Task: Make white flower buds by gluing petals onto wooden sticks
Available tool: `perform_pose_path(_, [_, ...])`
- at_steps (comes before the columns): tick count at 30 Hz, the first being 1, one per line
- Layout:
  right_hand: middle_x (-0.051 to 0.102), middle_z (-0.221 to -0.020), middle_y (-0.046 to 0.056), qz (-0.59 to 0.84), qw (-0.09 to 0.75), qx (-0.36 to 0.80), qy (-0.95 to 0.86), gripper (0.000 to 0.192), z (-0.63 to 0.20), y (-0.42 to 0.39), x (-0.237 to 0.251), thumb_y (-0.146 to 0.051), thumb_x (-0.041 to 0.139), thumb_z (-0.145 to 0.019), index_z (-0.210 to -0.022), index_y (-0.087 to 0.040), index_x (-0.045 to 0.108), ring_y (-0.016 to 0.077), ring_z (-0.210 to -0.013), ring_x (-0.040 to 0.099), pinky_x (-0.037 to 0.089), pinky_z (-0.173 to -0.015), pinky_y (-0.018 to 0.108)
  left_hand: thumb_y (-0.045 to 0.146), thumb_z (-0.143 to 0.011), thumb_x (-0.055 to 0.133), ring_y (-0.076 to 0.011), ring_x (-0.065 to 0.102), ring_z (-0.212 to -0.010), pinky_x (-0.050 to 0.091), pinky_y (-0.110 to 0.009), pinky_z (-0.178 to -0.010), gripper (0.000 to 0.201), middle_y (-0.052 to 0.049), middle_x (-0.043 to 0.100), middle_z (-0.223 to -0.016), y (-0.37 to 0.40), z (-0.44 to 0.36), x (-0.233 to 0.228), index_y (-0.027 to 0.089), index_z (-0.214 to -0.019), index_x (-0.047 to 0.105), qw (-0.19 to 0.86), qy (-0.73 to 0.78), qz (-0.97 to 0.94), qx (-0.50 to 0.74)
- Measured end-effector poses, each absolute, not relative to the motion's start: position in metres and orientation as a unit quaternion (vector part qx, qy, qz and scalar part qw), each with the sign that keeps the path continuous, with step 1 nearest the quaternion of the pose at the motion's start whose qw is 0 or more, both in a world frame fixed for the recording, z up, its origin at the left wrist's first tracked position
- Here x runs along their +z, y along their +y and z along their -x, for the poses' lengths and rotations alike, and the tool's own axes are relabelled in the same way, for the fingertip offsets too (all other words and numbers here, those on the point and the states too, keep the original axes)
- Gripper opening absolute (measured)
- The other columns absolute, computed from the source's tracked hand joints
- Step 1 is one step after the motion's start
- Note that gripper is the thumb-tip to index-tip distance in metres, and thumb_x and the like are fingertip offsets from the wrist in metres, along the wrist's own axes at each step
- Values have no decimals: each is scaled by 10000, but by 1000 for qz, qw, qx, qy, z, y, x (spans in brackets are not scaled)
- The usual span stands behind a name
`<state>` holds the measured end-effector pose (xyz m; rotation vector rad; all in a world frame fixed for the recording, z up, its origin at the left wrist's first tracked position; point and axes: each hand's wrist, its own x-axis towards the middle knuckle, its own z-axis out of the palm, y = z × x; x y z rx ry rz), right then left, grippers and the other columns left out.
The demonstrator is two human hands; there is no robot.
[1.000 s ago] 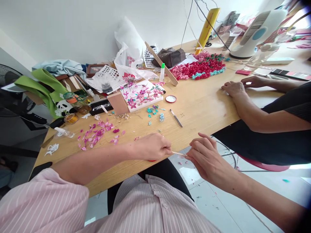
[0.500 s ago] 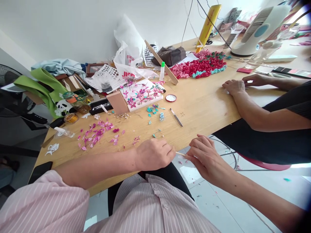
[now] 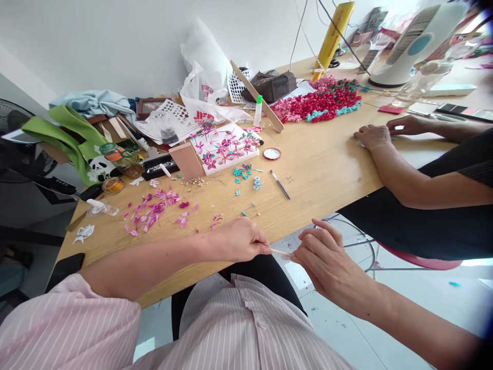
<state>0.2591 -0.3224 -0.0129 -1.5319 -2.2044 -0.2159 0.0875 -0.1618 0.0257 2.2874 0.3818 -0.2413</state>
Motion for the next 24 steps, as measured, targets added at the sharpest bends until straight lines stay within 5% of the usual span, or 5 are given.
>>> perform_pose_path(5, [509,-770,47,541,197,-112,-810,185,-261,-326,-14,-102,473,-932,-818,-157,609,212,-913,498,319,-1073,551,273,-837,578,-78,428,-460,305,-206,-464,224,39,538,-485,-156,-89,22,135,-780,745,484,180,-841,-161])
perform_pose_path(18, [529,-766,49,521,188,-122,-823,216,-266,-334,-17,-8,441,-887,-879,-141,611,230,-959,505,293,-1083,546,317,-875,548,-72,434,-468,297,-200,-470,250,45,527,-503,-148,-93,20,140,-841,720,569,159,-769,-245])
perform_pose_path(21, [510,-765,42,549,197,-99,-806,179,-266,-332,-18,-69,462,-917,-821,-159,584,214,-918,505,311,-1068,536,318,-912,504,-86,474,-490,333,-207,-492,281,29,563,-537,-150,-92,18,141,-850,713,528,152,-799,-246])
perform_pose_path(24, [477,-754,20,584,213,-42,-782,198,-267,-329,-22,-157,489,-938,-746,-185,526,179,-809,478,344,-1032,522,326,-886,587,-129,595,-664,405,-225,-574,210,-26,681,-772,-158,-88,17,143,-923,683,368,146,-910,-123])
